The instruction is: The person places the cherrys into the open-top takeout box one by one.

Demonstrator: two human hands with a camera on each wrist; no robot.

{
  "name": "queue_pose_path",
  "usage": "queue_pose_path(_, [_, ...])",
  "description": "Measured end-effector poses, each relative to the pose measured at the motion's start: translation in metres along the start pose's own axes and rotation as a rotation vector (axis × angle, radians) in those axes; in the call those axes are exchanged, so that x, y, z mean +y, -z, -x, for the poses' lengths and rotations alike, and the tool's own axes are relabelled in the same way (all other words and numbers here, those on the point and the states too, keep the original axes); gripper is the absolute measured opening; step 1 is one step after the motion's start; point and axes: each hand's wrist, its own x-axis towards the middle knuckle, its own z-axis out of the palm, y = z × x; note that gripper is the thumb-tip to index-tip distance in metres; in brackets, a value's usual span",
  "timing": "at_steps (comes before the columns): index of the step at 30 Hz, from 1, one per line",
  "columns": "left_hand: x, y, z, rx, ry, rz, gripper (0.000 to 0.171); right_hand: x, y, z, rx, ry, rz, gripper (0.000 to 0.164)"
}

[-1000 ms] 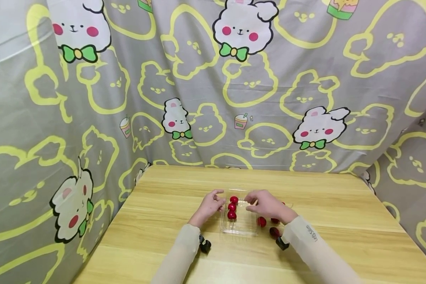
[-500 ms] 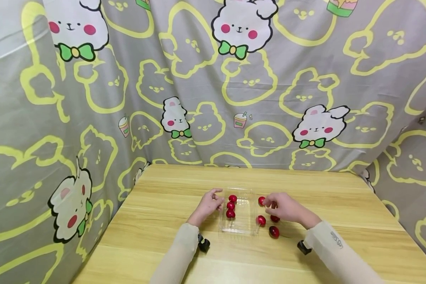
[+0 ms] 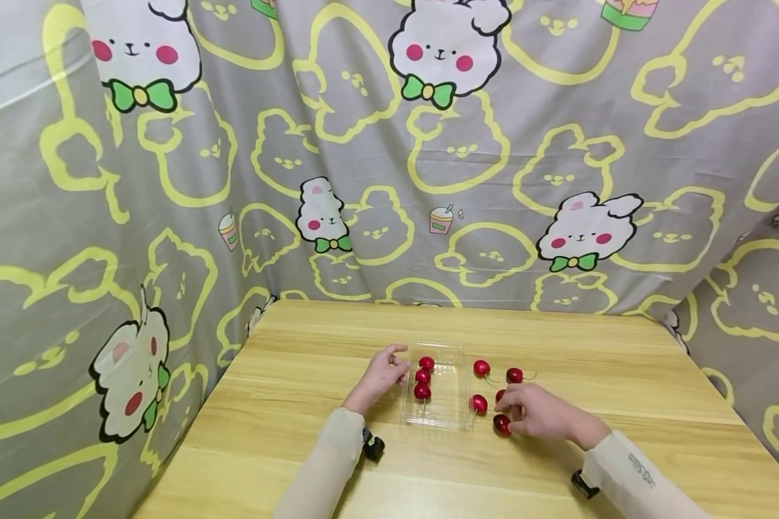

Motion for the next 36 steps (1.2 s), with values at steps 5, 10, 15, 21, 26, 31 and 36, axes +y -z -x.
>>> queue_pose_path(5, [0.000,0.000,0.000,0.000,-0.003,-0.002,0.046,0.000,-0.005,0.004,-0.022,0.024,0.016,0.034])
queue_pose_path(10, [0.000,0.000,0.000,-0.001,-0.005,0.001,0.046,0.000,-0.010,0.005,-0.004,0.052,0.047,0.031])
queue_pose_path(15, [0.000,-0.001,-0.001,-0.001,-0.003,-0.007,0.045,-0.001,-0.013,0.003,-0.030,-0.003,0.002,0.027])
queue_pose_path(21, [0.003,-0.001,0.003,0.003,-0.009,-0.004,0.045,-0.001,-0.011,0.003,-0.006,-0.029,-0.015,0.027])
queue_pose_path(26, [0.025,0.000,0.016,-0.004,0.000,-0.014,0.043,-0.002,-0.004,0.002,0.061,0.007,0.000,0.033])
queue_pose_path(31, [0.033,0.000,0.020,-0.006,0.002,-0.032,0.042,-0.003,0.002,-0.001,0.142,0.038,-0.037,0.031])
queue_pose_path(36, [0.014,0.000,0.009,0.003,-0.001,-0.008,0.044,-0.006,0.009,-0.004,0.175,0.008,-0.072,0.034])
